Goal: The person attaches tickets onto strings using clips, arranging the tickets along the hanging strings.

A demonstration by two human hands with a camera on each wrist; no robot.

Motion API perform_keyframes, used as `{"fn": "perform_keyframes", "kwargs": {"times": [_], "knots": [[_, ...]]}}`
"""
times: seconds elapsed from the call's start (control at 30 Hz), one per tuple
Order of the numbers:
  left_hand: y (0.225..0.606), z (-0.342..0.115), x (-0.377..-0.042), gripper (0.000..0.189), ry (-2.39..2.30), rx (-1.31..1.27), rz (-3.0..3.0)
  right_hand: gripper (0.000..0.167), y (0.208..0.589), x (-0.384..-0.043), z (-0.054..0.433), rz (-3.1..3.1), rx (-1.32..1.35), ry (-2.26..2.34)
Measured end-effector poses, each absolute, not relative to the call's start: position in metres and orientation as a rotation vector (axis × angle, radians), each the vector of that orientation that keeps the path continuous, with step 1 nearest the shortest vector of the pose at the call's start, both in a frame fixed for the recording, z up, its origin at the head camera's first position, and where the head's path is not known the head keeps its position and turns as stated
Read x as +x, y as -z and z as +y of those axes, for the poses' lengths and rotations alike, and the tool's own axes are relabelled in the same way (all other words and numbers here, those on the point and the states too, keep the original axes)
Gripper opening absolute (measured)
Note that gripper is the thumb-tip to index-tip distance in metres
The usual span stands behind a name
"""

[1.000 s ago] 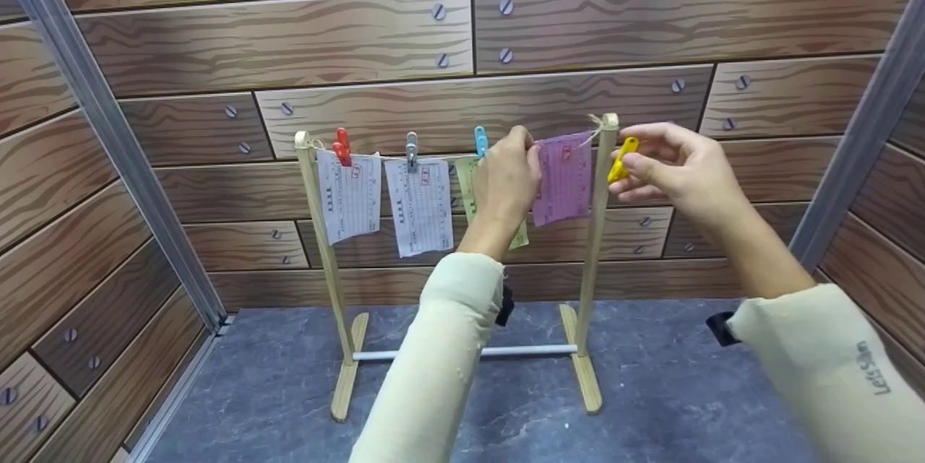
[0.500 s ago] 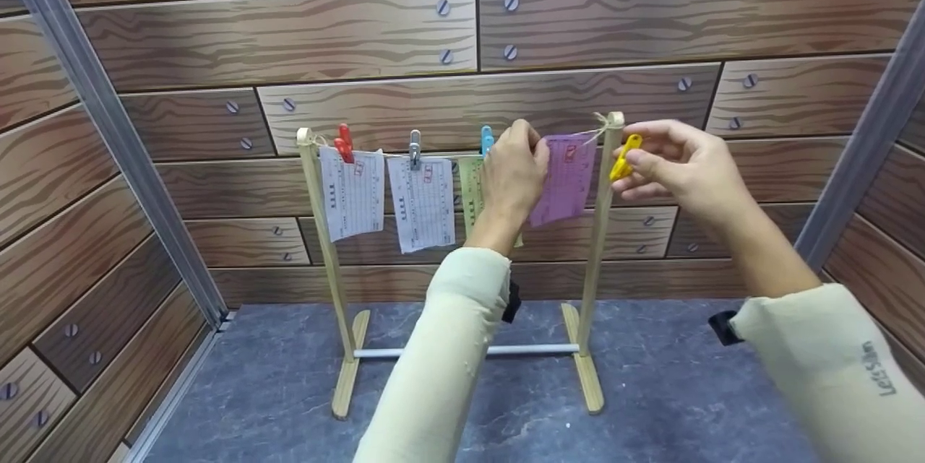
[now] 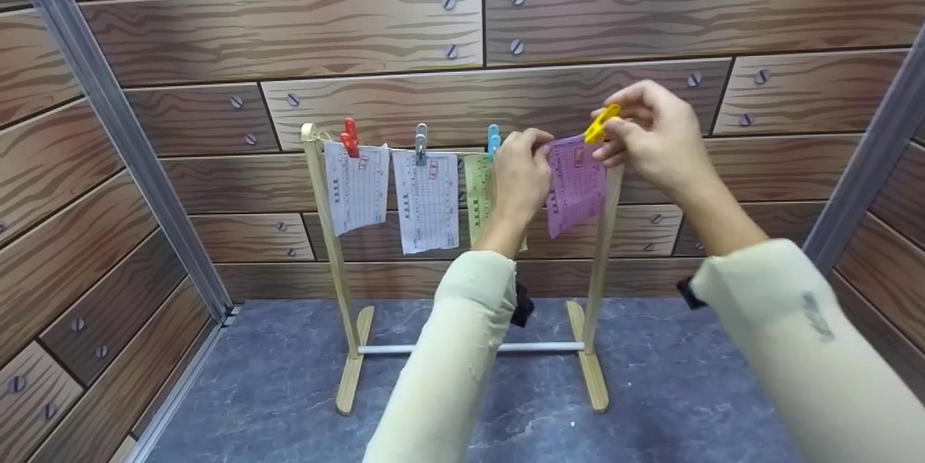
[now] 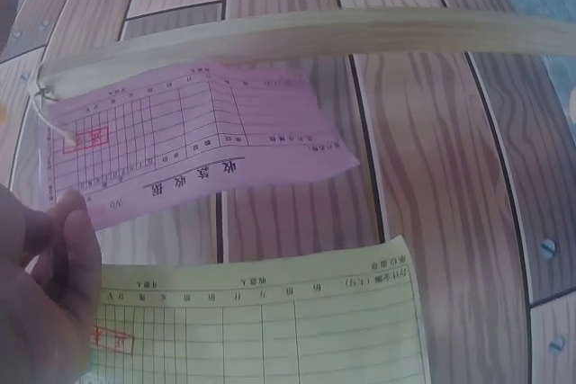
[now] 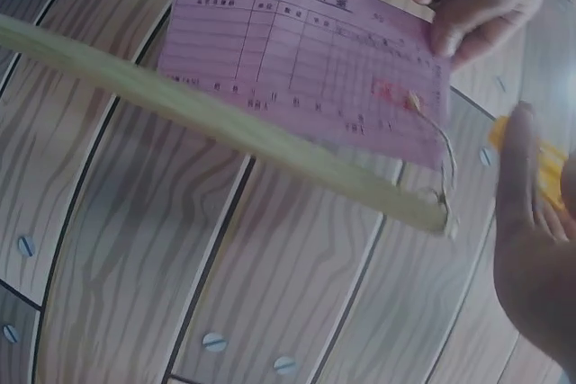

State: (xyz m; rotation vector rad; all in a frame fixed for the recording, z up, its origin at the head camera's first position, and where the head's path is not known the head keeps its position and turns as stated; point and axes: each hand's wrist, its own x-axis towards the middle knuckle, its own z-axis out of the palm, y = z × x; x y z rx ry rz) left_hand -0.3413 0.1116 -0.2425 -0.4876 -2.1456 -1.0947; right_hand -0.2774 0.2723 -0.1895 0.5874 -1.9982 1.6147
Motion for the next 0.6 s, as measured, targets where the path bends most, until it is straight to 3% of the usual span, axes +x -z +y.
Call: {"fn": "perform_keyframes", "kwargs": {"times": [0.47, 0.6], "knots": [[0.238, 0.12, -0.334, 0.006, 1.343, -0.376, -2.271, 0.001, 0.193, -0.311, 0.245, -2.148, 0.49, -1.169], [0.238, 0.12, -0.333, 0.005, 1.351, -0.348, -2.307, 0.008, 0.193, -0.309, 0.244, -2.336, 0.478, -1.134]]}}
